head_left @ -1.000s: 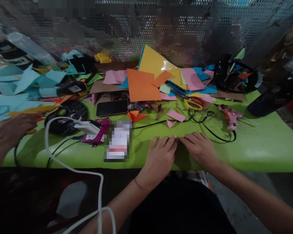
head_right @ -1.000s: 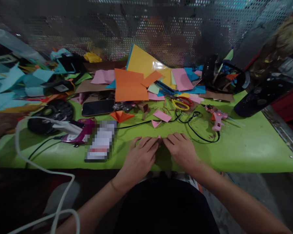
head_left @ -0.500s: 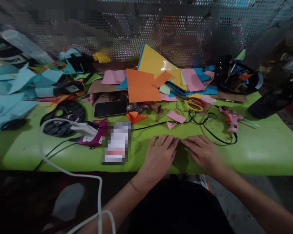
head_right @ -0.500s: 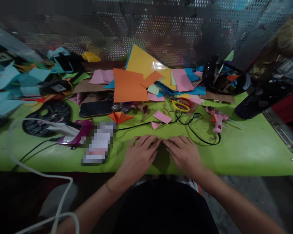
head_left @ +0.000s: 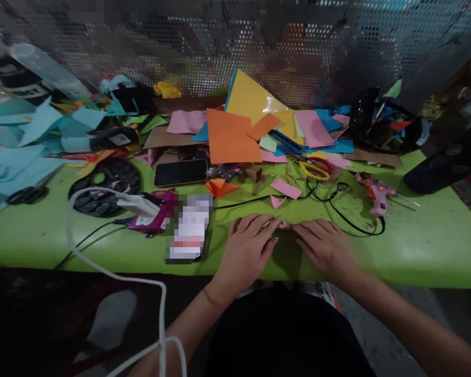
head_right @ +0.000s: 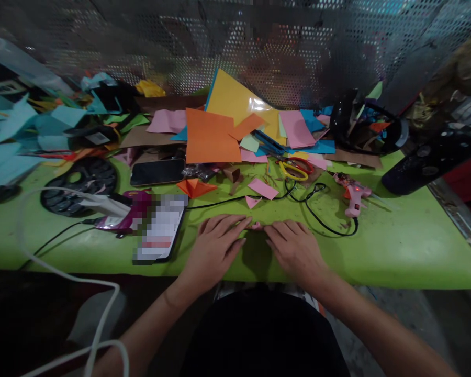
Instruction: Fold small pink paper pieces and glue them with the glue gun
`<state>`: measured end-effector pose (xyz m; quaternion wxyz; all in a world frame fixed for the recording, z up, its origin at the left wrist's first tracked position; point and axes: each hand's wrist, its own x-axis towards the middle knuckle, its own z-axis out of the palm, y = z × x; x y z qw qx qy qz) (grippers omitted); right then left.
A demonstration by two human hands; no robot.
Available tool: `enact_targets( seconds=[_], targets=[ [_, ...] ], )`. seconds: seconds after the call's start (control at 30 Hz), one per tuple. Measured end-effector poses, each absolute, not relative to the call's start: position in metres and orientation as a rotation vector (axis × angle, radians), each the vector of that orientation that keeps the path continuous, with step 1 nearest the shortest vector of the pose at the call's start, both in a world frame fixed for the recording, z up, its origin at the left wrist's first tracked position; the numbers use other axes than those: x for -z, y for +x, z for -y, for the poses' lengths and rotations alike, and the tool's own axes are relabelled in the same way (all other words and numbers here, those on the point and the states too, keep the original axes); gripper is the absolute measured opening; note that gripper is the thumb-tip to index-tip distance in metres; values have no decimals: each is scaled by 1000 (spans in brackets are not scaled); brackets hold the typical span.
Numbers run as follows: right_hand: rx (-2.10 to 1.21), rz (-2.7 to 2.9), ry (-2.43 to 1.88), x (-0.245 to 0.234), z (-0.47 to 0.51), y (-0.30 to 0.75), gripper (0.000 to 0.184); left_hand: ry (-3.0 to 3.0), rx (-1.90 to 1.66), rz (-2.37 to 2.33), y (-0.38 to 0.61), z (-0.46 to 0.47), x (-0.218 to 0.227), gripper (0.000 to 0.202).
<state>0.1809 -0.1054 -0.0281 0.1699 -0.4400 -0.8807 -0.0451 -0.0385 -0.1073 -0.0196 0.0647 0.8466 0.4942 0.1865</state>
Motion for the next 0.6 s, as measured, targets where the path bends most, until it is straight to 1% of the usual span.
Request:
enact_targets(
  seconds=[0.23,0.6],
  targets=[
    [105,2523,-1257,26,104,181,25,2716,-485,-1396,-33,115,18,40],
    [60,2518,-1245,26,98,185,31,2773,-452,-1427,-29,102,20,38]
  ],
)
